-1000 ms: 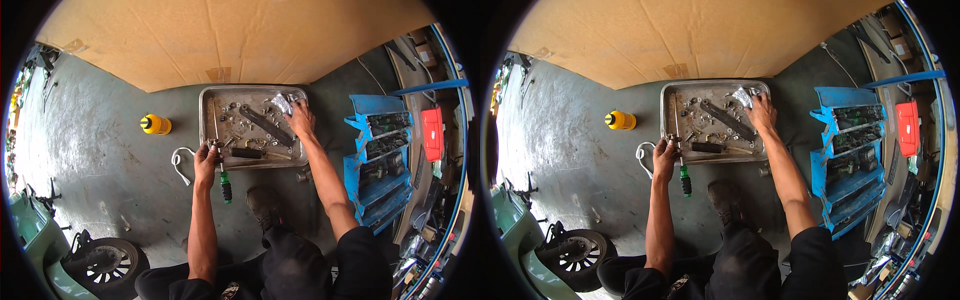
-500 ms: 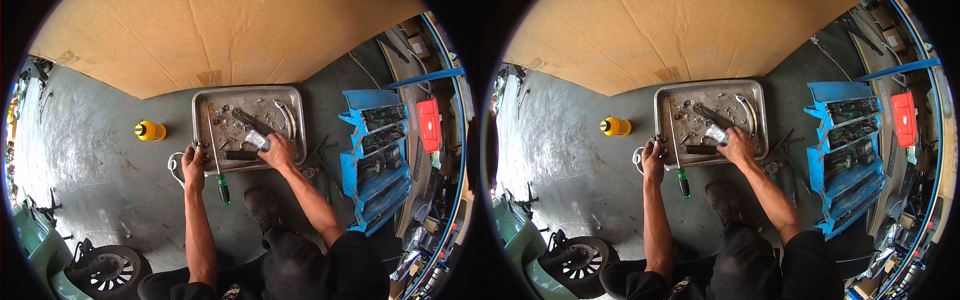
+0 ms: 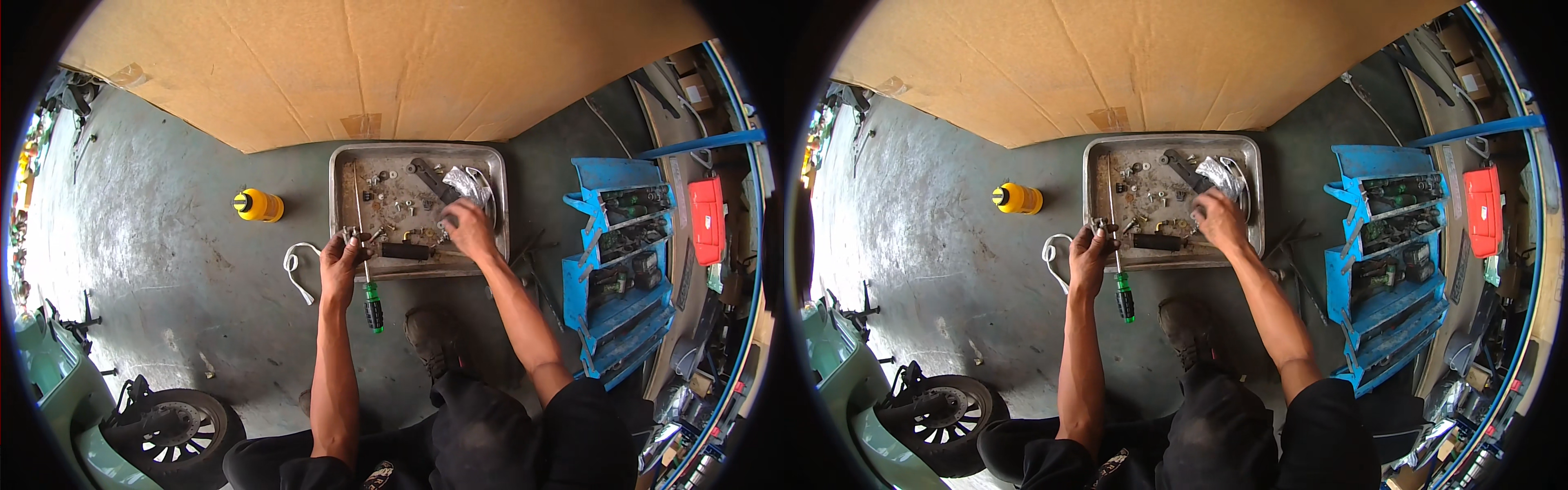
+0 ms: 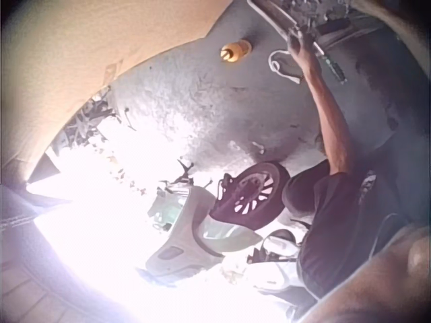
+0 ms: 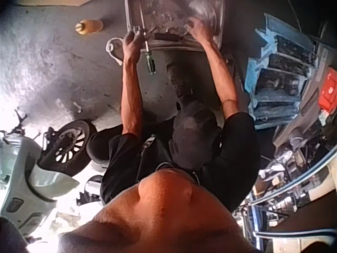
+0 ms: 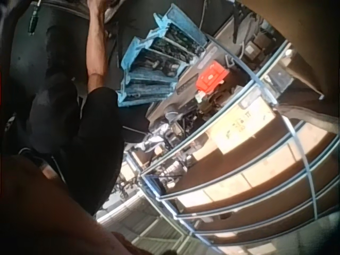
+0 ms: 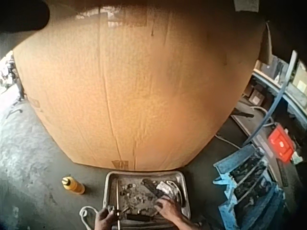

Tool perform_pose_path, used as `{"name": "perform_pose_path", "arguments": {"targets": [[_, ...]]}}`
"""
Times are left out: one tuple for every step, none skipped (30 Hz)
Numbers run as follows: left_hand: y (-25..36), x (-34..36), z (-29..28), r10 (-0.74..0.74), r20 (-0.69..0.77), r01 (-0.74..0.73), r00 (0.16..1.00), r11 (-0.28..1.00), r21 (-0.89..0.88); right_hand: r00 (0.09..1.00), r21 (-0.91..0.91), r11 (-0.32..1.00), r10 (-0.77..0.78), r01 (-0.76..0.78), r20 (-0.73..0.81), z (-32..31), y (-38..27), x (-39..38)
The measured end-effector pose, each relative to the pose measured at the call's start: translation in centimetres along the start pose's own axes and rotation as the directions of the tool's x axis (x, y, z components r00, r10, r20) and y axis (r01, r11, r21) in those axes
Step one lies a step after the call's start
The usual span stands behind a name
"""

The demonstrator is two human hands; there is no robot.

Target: The person removes screws from the front fender of a scooter using a screwdriver, detaches the brake caliper assembly from the wheel, and handles new brake pads from a tray.

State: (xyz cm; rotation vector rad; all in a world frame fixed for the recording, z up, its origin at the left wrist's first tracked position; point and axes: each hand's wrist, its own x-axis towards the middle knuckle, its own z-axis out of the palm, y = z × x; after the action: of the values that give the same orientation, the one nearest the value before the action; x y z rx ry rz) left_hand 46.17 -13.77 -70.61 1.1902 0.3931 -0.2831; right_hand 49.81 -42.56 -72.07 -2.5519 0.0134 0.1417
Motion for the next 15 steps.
{"name": "perform_pose_path", "arguments": {"targets": [[-0.2,0.0,0.3,-0.005,0.033,0.005,0.999,1.000,-0.014,0.983,-0.049,0.998,-0.027,0.037,0.181,0.8,-0.1,-0.1],[-0.5,-0.1,0.6,-0.014,0.054,0.015,0.998,1.000,-0.020,0.974,-0.090,0.994,-0.040,0.061,0.223,1.5,-0.1,-0.1],[-0.8,-0.2,0.9,-0.033,0.058,0.034,0.998,0.999,-0.018,0.967,-0.132,0.986,-0.063,0.098,0.248,2.1,-0.1,-0.1],[-1.1,-0.1,1.1,-0.030,0.067,0.033,0.997,0.998,-0.045,0.966,-0.142,0.983,-0.082,0.119,0.246,2.5,0.0,0.1],[-1.4,-0.2,1.3,-0.007,0.072,0.013,0.997,0.996,-0.086,0.964,-0.153,0.978,-0.100,0.141,0.246,2.8,0.0,0.3],[-1.6,-0.2,1.3,0.004,0.082,0.001,0.997,0.998,-0.065,0.962,-0.191,0.972,-0.080,0.133,0.261,3.0,0.0,0.5],[-1.9,-0.2,1.3,-0.025,0.069,0.027,0.997,0.999,-0.031,0.952,-0.176,0.965,-0.141,0.193,0.273,3.0,0.0,0.8],[-2.2,-0.1,1.3,-0.022,0.068,0.025,0.997,0.999,-0.042,0.940,-0.189,0.955,-0.164,0.227,0.299,2.8,-0.2,1.1],[-2.5,-0.1,1.2,-0.023,0.077,0.026,0.997,0.999,-0.042,0.923,-0.227,0.944,-0.148,0.239,0.355,2.6,-0.5,1.3],[-2.7,0.0,1.2,0.007,0.096,-0.002,0.995,0.999,-0.052,0.914,-0.207,0.951,-0.138,0.230,0.382,2.2,-0.9,1.5],[-2.9,0.0,1.1,0.002,0.094,0.003,0.996,0.999,-0.049,0.895,-0.214,0.956,-0.089,0.200,0.438,1.8,-1.4,1.6],[-3.0,0.0,1.0,-0.014,0.099,0.019,0.995,0.998,-0.053,0.872,-0.216,0.960,-0.054,0.181,0.487,1.5,-2.1,1.7],[-3.2,0.1,1.0,-0.010,0.095,0.014,0.995,0.999,-0.041,0.890,-0.004,0.997,-0.071,0.081,0.450,1.2,-2.8,1.7],[-3.3,0.1,0.9,0.010,0.092,-0.008,0.996,1.000,-0.024,0.910,0.218,0.976,-0.086,-0.005,0.405,1.0,-3.5,1.6],[-3.3,0.1,1.0,0.006,0.087,-0.004,0.996,1.000,-0.029,0.934,0.422,0.903,-0.079,-0.082,0.349,0.7,-4.1,1.5]]}}
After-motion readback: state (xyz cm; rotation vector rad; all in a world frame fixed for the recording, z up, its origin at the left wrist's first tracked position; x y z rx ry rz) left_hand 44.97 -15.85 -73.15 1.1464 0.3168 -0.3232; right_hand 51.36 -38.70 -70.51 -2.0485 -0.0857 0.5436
